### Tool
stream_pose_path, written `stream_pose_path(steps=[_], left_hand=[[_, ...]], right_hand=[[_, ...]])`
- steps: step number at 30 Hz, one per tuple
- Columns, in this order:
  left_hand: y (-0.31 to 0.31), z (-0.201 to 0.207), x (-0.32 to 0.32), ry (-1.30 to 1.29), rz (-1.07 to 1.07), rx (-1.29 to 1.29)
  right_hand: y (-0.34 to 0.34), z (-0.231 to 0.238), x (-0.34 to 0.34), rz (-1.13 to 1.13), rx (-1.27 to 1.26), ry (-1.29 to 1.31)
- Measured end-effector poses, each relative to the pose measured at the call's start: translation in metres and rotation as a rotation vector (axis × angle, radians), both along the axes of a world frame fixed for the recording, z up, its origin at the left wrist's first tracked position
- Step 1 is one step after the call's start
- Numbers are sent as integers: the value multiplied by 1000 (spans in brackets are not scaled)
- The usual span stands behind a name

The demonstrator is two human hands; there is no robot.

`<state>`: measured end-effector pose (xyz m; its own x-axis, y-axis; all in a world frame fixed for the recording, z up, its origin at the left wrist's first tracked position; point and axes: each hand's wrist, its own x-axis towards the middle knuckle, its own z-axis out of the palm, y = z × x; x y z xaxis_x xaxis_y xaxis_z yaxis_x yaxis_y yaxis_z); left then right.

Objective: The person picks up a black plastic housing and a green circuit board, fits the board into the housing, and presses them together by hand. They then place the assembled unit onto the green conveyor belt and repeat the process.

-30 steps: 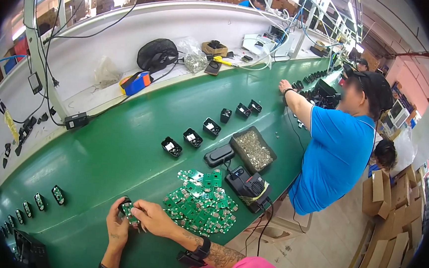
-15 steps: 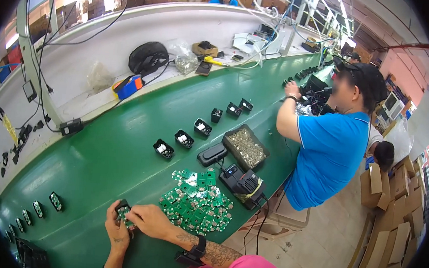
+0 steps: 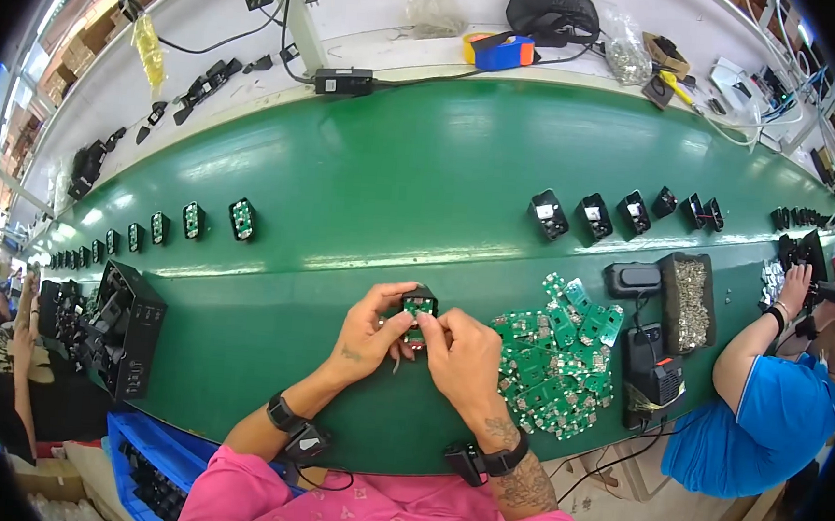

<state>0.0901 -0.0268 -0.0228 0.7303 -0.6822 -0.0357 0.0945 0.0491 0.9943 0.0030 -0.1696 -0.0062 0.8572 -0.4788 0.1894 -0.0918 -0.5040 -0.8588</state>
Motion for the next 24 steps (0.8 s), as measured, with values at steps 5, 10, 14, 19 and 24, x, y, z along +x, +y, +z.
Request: stream_pose_path(steps=[5, 10, 14, 19, 24], left_hand=[[-2, 1, -1, 33, 16, 26], [-6, 0, -4, 0, 52, 46], [-4, -5, -9, -274, 90, 6], [-3, -8, -16, -943, 271, -96], [-3, 2, -20, -761, 256, -82]], right_hand=[[2, -3, 0, 4, -67, 32], [-1, -5, 3, 177, 79, -39], [-3, -3, 4, 235, -39, -157], [2, -4, -3, 270, -146, -431], [4, -6, -4, 240, -59, -413]])
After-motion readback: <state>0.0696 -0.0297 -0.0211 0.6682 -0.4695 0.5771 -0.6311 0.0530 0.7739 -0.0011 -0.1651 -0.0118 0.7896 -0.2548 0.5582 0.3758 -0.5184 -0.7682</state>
